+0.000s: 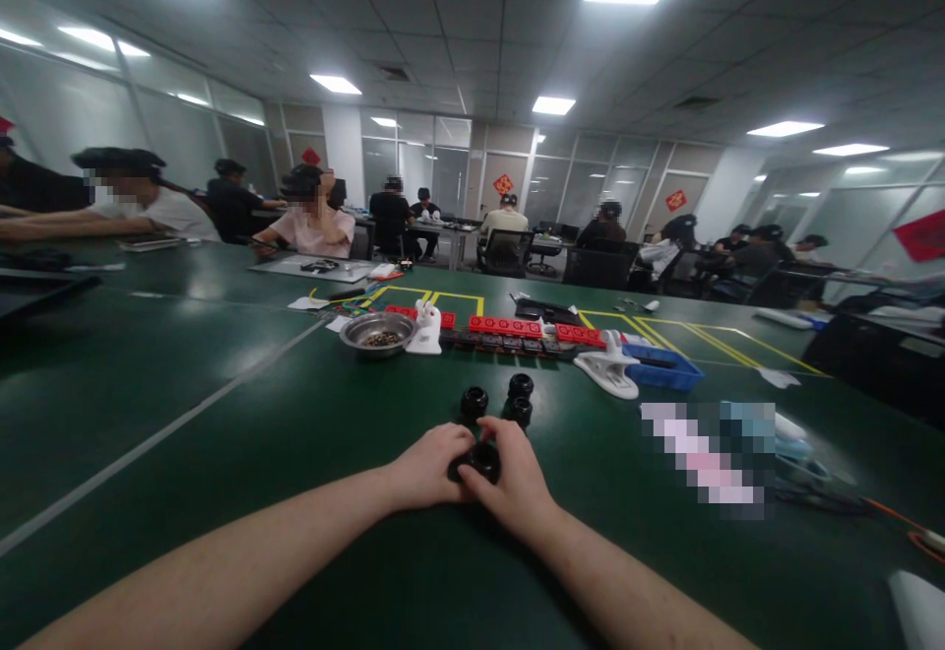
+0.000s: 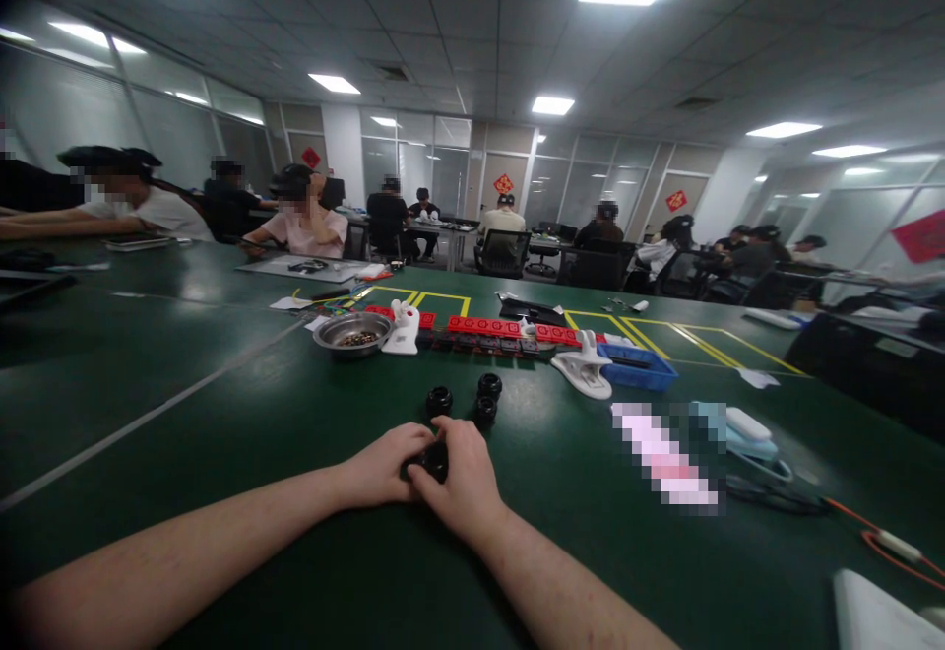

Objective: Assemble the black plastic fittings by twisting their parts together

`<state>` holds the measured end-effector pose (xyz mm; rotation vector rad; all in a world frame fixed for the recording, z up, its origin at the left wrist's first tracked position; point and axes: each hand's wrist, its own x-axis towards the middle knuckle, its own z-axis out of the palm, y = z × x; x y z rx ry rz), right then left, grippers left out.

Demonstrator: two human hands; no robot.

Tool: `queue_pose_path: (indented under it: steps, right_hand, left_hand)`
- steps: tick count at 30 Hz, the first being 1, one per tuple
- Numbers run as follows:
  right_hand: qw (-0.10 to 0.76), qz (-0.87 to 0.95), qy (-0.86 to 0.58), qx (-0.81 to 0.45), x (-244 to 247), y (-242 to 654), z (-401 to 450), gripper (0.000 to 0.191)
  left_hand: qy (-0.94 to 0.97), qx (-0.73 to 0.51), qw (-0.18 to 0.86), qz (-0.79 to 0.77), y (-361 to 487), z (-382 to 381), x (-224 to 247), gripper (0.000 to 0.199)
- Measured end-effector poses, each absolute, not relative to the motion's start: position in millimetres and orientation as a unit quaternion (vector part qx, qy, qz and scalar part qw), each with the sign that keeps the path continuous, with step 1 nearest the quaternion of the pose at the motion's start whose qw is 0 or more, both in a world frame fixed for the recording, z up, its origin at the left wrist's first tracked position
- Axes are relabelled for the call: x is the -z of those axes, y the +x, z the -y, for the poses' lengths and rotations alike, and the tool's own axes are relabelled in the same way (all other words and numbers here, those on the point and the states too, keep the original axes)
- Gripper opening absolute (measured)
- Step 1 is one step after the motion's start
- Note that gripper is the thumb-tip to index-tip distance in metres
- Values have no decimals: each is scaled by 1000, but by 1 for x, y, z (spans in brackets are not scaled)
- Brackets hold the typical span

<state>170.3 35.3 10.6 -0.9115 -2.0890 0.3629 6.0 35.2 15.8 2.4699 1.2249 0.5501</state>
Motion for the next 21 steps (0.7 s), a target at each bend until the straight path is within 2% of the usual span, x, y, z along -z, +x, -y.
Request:
queue_pose_path:
  steps: [5, 15, 21]
  right_hand:
    - [398, 843, -327, -155, -12, 170, -34, 41]
    - [398, 828, -370, -138, -10, 169, -36, 42]
    - [382, 851, -324, -158, -13, 171, -33, 40]
  left_hand:
    - [863, -186, 178, -434, 6, -35, -17, 43]
    - [867, -197, 166, -426, 6, -36, -15, 35]
    - [867, -191, 166, -430, 6, -36, -14, 38]
